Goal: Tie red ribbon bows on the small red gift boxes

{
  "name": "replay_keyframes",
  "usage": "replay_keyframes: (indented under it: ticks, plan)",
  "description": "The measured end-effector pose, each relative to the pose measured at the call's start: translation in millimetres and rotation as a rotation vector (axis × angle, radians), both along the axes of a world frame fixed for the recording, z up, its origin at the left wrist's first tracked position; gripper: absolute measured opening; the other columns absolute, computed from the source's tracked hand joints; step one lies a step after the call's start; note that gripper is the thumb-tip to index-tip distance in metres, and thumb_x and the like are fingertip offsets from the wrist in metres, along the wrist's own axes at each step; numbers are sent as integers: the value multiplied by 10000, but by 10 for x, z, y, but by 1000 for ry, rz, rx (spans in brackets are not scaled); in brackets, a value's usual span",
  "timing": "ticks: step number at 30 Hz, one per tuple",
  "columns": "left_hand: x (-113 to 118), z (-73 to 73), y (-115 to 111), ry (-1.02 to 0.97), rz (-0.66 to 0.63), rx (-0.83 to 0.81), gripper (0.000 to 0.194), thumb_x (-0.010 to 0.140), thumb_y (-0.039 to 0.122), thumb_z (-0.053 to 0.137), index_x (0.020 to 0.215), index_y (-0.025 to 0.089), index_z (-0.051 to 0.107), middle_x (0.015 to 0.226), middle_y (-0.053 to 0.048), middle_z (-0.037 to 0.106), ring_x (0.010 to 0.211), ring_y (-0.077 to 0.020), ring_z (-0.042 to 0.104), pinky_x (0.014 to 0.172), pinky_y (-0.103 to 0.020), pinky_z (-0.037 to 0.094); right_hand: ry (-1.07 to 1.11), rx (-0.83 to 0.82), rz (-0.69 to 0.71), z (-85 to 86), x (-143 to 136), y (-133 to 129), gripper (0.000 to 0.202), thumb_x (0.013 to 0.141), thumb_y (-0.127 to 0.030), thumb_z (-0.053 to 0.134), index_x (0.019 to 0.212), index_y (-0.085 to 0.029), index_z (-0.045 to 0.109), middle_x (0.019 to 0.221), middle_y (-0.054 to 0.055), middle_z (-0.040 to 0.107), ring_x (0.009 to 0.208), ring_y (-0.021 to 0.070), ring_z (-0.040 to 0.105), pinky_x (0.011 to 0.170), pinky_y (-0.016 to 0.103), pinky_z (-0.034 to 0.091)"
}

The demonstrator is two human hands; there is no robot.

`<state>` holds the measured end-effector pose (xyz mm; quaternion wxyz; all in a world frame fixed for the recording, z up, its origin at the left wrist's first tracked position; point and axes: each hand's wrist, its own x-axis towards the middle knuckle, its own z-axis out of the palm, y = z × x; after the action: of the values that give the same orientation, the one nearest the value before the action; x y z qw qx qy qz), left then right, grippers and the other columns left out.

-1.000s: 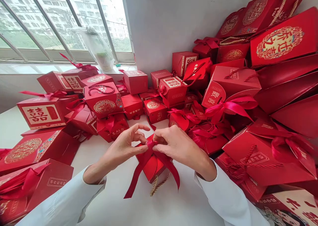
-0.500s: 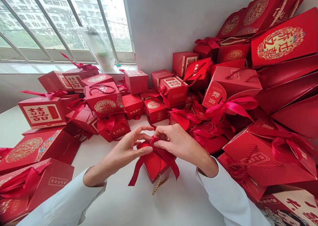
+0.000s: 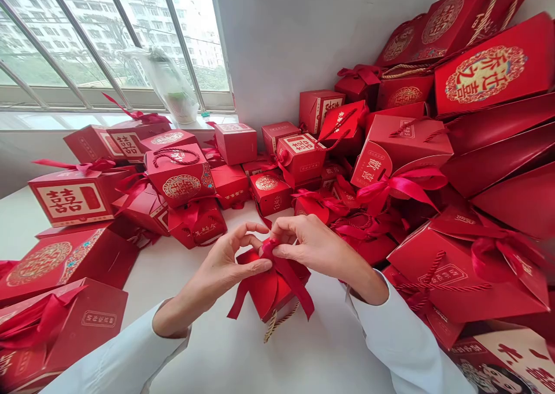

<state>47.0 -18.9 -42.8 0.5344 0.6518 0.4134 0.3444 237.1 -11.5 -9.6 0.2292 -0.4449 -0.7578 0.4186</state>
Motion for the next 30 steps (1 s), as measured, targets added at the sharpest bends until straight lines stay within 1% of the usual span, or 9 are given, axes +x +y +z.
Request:
replay_keyframes:
  ticks: [4,8,11,14,17,19,21,25,30]
  plan:
    - [-1,1,-16,7,-21,28,361,799,279,646,1117,214,489,908,-22,674,888,-169,613,735,-264,486,24,10,-4,-21,18,7,65,804,-198,561,851,-208,605,817,-5,669,765,162,628,645,244,455]
    - [5,-6,-23,3,-40,19,322,828,277,612,1121,215,496,881,-18,671,843,-152,610,687,-239,478,71,-14,-20,-26,21,8,153,799,-198,566,951,-218,569,823,-2,667,773,168,636,641,248,466]
    - [22,-22,-30,13,-4,52,332,798,270,649,1094,211,511,817,5,642,792,-135,593,671,-227,468,93,-50,-53,-13,11,-5,226,804,-208,570,1025,-231,530,750,-26,646,708,152,625,603,233,463]
    - [40,-31,-48,1,28,71,343,774,260,672,1071,213,508,765,26,603,796,-135,584,665,-221,475,110,-128,-112,27,12,-32,328,814,-233,566,1126,-229,467,695,-39,616,593,138,609,532,223,454]
    - [53,-26,-66,4,39,66,346,771,257,672,1062,233,486,759,40,588,794,-135,584,613,-206,468,113,-162,-167,85,48,-54,414,802,-241,586,1185,-220,428,648,-55,582,478,113,553,452,206,413]
    - [61,-20,-72,24,59,79,328,763,255,679,1021,232,479,750,44,593,779,-133,582,598,-203,455,95,-143,-188,111,89,-51,415,790,-242,603,1174,-209,447,614,-64,557,440,95,500,421,195,373]
    - [68,-17,-74,36,71,110,285,754,235,686,957,216,487,736,40,603,775,-135,584,624,-216,456,99,-131,-193,112,133,-31,405,795,-257,600,1170,-199,458,593,-68,535,429,88,464,408,193,348]
    - [72,-12,-74,93,65,163,178,739,219,699,838,190,554,772,7,636,775,-151,600,693,-267,470,130,-105,-193,64,191,39,385,816,-292,578,1169,-193,462,592,-71,516,443,94,459,419,203,360]
    - [52,6,-62,189,60,175,223,744,242,701,955,223,632,782,-7,684,879,-210,605,767,-330,462,16,-37,-236,32,224,97,285,831,-301,556,1091,-188,527,602,-50,556,468,105,492,465,219,385]
